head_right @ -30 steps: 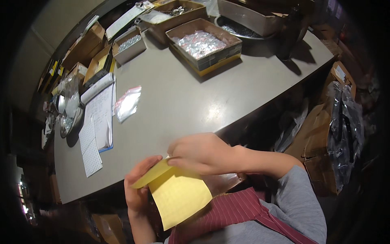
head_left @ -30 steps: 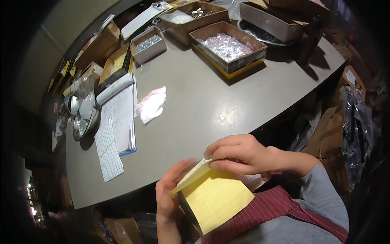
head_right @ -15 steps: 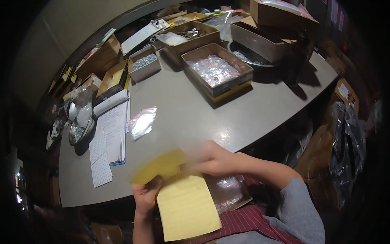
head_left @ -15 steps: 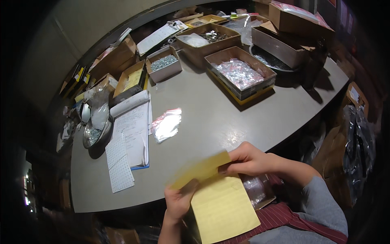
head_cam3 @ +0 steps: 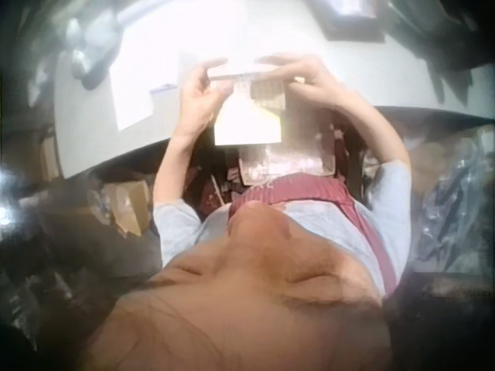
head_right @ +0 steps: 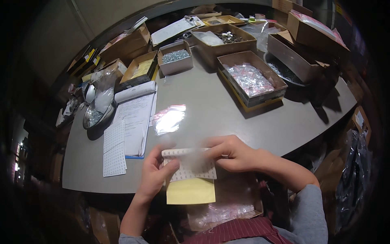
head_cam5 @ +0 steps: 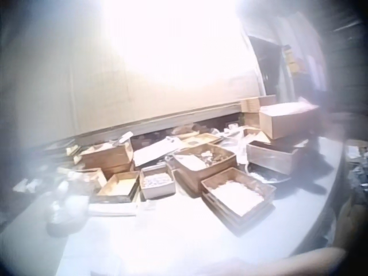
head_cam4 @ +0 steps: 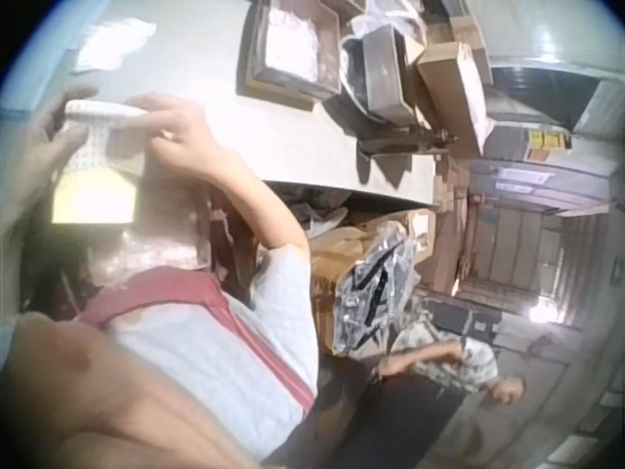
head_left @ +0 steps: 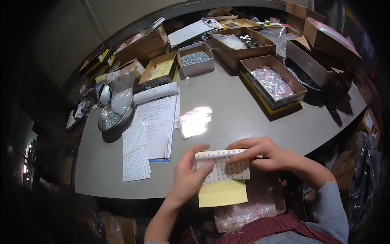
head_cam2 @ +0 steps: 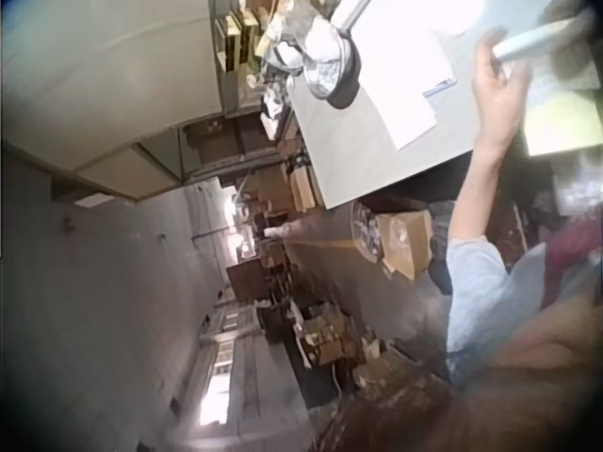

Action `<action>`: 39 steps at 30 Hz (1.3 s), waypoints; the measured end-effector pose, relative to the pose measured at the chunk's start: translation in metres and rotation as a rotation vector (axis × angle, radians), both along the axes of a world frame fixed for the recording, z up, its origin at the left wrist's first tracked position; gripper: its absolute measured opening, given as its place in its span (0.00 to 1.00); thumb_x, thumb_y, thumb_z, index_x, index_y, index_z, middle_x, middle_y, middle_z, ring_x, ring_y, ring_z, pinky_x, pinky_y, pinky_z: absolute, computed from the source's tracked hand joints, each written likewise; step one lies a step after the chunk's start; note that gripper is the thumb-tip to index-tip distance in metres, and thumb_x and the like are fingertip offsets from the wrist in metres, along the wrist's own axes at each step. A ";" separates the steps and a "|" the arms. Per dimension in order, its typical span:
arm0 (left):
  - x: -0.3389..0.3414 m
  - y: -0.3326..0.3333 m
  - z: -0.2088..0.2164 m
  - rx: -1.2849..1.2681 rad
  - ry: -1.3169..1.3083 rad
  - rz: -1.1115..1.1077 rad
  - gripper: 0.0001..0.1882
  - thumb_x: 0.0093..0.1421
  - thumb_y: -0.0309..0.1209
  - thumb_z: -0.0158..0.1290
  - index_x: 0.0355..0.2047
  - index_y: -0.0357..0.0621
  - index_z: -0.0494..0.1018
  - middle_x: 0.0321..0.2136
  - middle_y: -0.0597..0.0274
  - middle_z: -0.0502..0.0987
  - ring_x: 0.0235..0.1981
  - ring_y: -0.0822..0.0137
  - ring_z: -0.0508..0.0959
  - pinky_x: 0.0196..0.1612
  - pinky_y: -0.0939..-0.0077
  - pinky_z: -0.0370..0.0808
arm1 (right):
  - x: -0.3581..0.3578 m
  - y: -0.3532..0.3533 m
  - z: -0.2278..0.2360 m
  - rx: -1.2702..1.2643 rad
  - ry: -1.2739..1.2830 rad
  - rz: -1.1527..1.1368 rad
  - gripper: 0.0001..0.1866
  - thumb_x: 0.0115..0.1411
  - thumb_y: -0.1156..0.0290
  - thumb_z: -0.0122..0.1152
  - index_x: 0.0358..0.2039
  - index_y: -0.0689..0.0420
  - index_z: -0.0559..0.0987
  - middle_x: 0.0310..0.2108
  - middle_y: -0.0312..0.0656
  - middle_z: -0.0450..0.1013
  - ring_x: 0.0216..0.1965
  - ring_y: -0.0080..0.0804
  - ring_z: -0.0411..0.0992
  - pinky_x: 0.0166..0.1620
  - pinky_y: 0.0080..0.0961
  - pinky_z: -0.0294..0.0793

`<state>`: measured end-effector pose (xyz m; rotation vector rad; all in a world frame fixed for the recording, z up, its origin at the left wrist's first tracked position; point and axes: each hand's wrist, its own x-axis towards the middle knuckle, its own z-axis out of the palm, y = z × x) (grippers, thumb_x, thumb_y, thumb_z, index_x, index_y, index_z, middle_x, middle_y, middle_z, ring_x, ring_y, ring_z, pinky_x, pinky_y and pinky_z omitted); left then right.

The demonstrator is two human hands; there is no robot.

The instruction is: The person repeatedly peels small round stickers from a yellow sheet and affixes them to small clear plastic pouches on a cluttered worktable. The pouches are placed into a cardboard box after labeling.

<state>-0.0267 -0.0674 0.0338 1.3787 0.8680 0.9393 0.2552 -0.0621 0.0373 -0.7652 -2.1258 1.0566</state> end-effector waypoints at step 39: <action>0.022 0.091 -0.005 0.257 0.394 0.062 0.14 0.67 0.34 0.57 0.31 0.33 0.75 0.20 0.61 0.74 0.25 0.75 0.72 0.28 0.72 0.70 | -0.042 0.053 -0.009 0.801 -0.445 -0.263 0.14 0.42 0.78 0.64 0.33 0.62 0.75 0.34 0.49 0.69 0.38 0.50 0.70 0.43 0.41 0.73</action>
